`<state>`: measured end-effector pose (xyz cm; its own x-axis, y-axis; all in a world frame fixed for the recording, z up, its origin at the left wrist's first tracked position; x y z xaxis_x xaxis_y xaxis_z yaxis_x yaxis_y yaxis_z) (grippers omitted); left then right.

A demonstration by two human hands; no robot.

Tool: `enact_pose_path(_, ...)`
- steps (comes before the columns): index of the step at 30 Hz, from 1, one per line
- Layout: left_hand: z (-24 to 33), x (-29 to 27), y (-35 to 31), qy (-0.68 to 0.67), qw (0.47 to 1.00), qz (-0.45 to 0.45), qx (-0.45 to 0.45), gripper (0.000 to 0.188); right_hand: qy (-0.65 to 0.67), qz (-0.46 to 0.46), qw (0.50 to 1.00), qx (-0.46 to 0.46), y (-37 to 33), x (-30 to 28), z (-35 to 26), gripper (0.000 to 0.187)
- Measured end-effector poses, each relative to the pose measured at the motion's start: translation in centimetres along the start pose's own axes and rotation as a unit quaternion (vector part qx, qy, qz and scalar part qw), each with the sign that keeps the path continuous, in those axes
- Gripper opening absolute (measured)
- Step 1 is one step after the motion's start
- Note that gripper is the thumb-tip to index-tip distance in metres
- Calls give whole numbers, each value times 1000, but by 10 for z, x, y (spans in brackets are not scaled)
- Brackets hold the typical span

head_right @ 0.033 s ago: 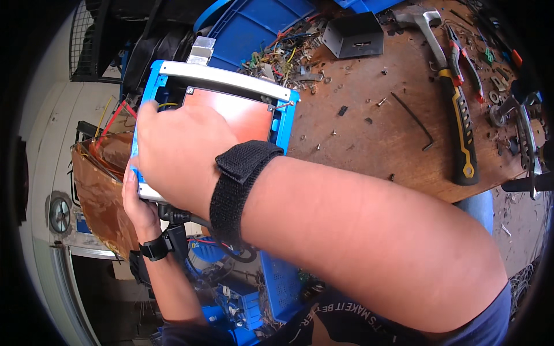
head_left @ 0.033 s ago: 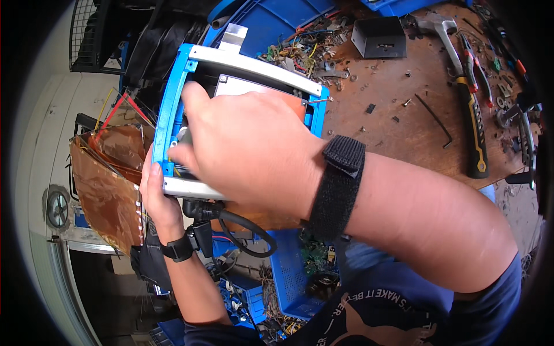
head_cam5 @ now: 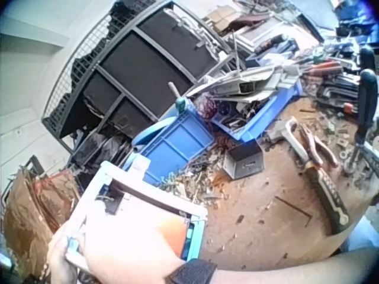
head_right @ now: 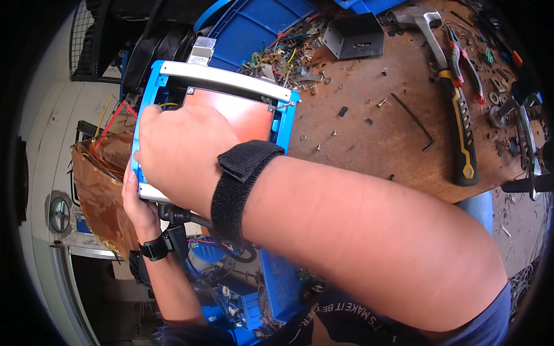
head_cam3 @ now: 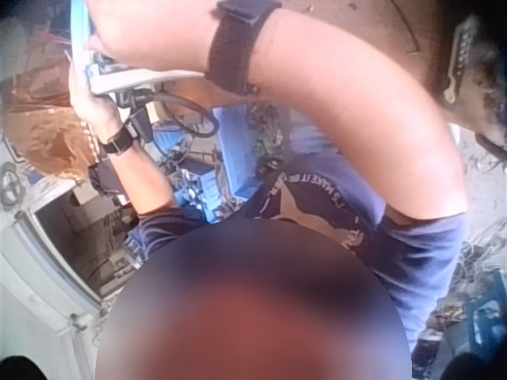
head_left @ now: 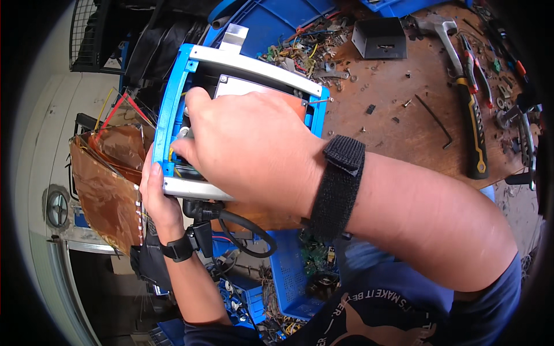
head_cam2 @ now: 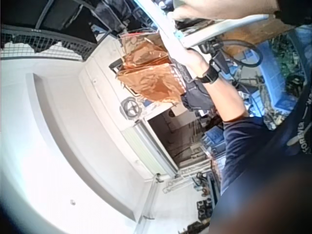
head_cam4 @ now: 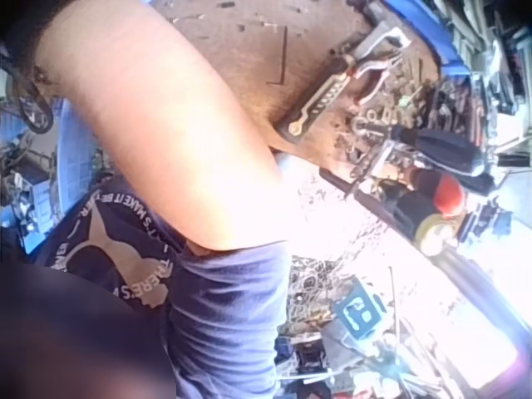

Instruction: The person assembles a blue and white electronic device by inserting and tightening screws with a screwdriver. They also use a small metal tool to adjust internal components and wires within the device's casing.

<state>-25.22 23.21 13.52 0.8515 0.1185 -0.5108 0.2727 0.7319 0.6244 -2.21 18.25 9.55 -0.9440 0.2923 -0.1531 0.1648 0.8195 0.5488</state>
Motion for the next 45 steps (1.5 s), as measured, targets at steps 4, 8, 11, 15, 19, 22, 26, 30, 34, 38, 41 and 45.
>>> enact_pose_path(4, -4, -4, 0, 14, 1000, -4, 5, 59, 26, -25, 999, 0, 1, -11, -7, 21)
enact_pose_path(8, -12, -8, 2, -2, 1000, 9, -22, 58, -37, -15, 999, -19, -13, -40, -11, 17)
enact_pose_path(11, -10, -1, 6, -20, 1000, -9, -14, 58, -49, -11, 998, -23, -16, -47, -11, 17)
enact_pose_path(15, 2, 1, 0, 15, 1000, -11, 25, 59, -56, -15, 998, 2, -18, -54, 0, 20)
enact_pose_path(19, 3, 3, 1, 12, 1000, -8, 6, 59, 24, 43, 999, 20, -36, -101, 6, 27)
enact_pose_path(22, 8, 6, 1, 34, 999, -20, 19, 56, -17, 51, 996, 73, -48, -135, 14, 32)
enact_pose_path(26, 11, 7, -3, 32, 999, -21, 17, 53, -200, 111, 967, 115, -49, -162, 33, 32)
enact_pose_path(30, 13, 8, 0, 22, 999, -28, 14, 52, -316, 124, 934, 113, -48, -164, 61, 33)
enact_pose_path(34, 14, 10, 0, 14, 999, -31, 22, 53, -392, 136, 905, 97, -54, -162, 83, 37)
enact_pose_path(38, 15, 8, -2, 32, 999, -26, 29, 53, -460, 93, 871, 144, -63, -156, 107, 29)
enact_pose_path(41, 14, 4, 0, 70, 997, -22, 29, 52, -474, 22, 859, 191, -77, -148, 125, 28)
enact_pose_path(45, 14, 5, 0, 52, 998, -16, 36, 51, -472, -36, 847, 240, -95, -144, 144, 35)
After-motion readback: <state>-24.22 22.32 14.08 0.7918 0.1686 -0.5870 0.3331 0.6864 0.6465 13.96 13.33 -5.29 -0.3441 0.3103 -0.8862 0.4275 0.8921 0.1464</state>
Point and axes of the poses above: each hand's wrist, its own y-axis towards the middle knuckle, its own x-axis out of the palm, z = x × y, the point moved 9 cm from there along y, towards the middle knuckle, and after that the axes turned 13 degrees about x, right-handed, at the moved point
